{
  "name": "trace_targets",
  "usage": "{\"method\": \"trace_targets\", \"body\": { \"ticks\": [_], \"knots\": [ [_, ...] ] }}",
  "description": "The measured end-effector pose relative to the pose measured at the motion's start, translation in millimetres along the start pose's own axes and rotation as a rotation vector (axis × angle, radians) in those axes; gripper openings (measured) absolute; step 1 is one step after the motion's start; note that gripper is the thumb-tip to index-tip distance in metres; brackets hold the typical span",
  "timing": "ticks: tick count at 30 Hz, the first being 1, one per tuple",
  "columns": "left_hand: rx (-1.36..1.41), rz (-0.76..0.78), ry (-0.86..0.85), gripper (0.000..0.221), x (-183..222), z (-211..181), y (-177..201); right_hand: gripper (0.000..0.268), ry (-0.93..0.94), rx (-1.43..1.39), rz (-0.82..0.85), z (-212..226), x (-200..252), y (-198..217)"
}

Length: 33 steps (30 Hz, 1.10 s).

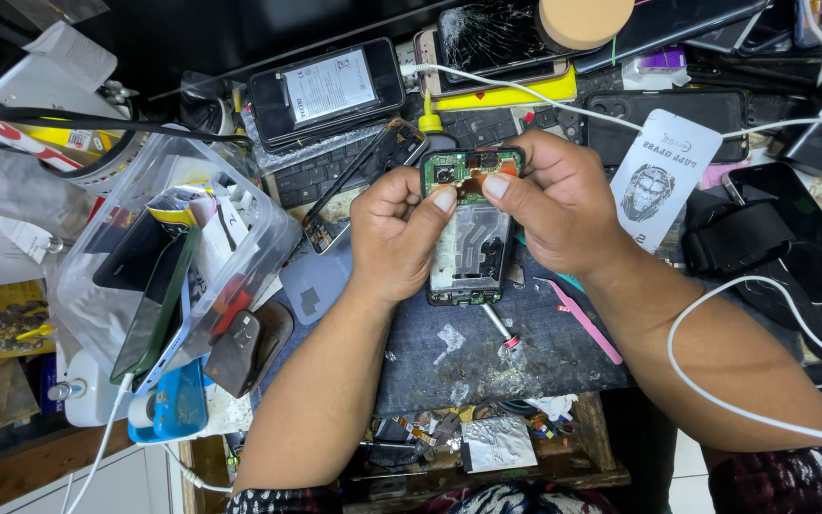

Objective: The person disassembles a mobile phone using a spudger and tweezers, prying open the internal casing and disconnecting internal wiring components.

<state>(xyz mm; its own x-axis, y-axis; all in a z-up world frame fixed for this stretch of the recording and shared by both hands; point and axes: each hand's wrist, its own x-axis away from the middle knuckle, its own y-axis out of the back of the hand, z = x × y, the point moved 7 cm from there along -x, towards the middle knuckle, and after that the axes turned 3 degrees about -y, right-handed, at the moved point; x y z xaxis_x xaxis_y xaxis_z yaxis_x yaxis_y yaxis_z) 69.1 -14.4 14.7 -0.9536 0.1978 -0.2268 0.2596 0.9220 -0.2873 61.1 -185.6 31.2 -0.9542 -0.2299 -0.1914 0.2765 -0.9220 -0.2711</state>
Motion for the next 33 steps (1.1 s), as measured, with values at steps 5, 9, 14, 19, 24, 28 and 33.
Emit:
{"method": "trace_targets", "body": {
  "ticks": [5,9,14,19,24,28,33],
  "knots": [
    [0.071,0.034,-0.017,0.012,-2,-6,-6,0.006,-0.013,-0.034,0.008,-2,1,-5],
    [-0.007,0.021,0.031,0.011,0,-3,-4,0.007,-0.025,-0.066,0.022,-3,1,-8],
    [0.041,0.039,0.005,0.010,1,-4,-4,0.006,-0.028,-0.035,0.014,-10,2,-5],
    [0.007,0.020,-0.009,0.008,0,-5,-4,0.007,-0.078,-0.003,-0.008,-8,-4,-6],
    [0.097,0.001,0.007,0.005,-4,-4,0,0.034,0.227,0.318,-0.282,68,3,-10],
    [-0.046,-0.017,-0.017,0.006,-1,0,10,0.034,0.669,0.353,-0.191,137,53,-46],
    [0.115,-0.066,-0.010,0.010,-3,-2,9,0.034,0.847,0.345,-0.034,161,89,-79]
  ]
}}
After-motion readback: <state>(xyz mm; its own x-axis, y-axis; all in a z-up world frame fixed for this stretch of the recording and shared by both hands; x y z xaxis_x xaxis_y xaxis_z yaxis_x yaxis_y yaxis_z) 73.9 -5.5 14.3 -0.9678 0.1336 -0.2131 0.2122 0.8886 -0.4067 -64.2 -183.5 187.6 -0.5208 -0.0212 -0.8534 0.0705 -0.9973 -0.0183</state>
